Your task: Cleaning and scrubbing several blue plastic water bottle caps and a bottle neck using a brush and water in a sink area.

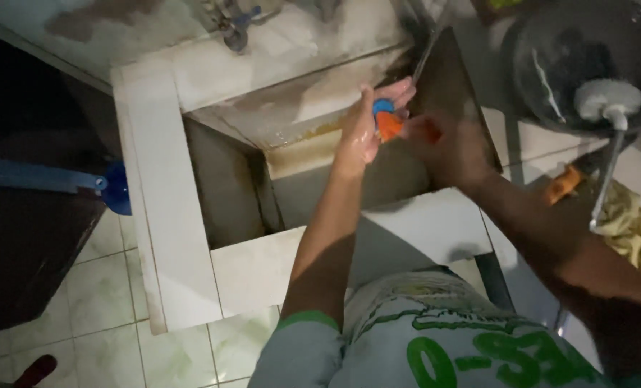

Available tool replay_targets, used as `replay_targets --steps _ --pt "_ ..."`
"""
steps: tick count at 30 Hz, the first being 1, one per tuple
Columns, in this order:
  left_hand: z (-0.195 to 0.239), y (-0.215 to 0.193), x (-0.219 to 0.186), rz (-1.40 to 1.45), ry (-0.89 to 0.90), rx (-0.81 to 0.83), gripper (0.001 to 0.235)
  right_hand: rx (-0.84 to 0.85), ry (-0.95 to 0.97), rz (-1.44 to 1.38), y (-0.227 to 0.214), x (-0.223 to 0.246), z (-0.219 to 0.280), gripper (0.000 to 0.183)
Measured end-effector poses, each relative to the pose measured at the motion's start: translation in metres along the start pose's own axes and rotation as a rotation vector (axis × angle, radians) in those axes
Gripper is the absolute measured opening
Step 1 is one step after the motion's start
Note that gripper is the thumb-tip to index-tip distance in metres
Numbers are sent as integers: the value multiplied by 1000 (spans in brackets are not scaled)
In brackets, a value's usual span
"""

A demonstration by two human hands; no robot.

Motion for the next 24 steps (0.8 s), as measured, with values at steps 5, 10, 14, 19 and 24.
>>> replay_targets --steps 5,10,14,19,24 --pt "-10 -20 0 -16 167 -226 57 -252 -57 -652 75 -31 -13 28" --pt "7 -101 31 402 318 -123 53 -60 -30 -847 38 -9 -2 29" --pt "13 -70 13 659 308 22 50 -55 -305 -501 56 -17 -11 12" --pt "14 -171 76 581 129 -451 51 -306 -358 -368 39 16 -31 16" --pt "23 -116 33 710 53 -459 59 -71 -453 -456 41 10 -18 15"
Point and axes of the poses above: each hand's wrist, its own z-axis away from the middle knuckle, its own y-axis out of the palm, x = y × z, the point moved 1 cm from there along -z, towards the middle knuckle, and after that the axes turned 9 degrees about x, right-handed, at the moved point
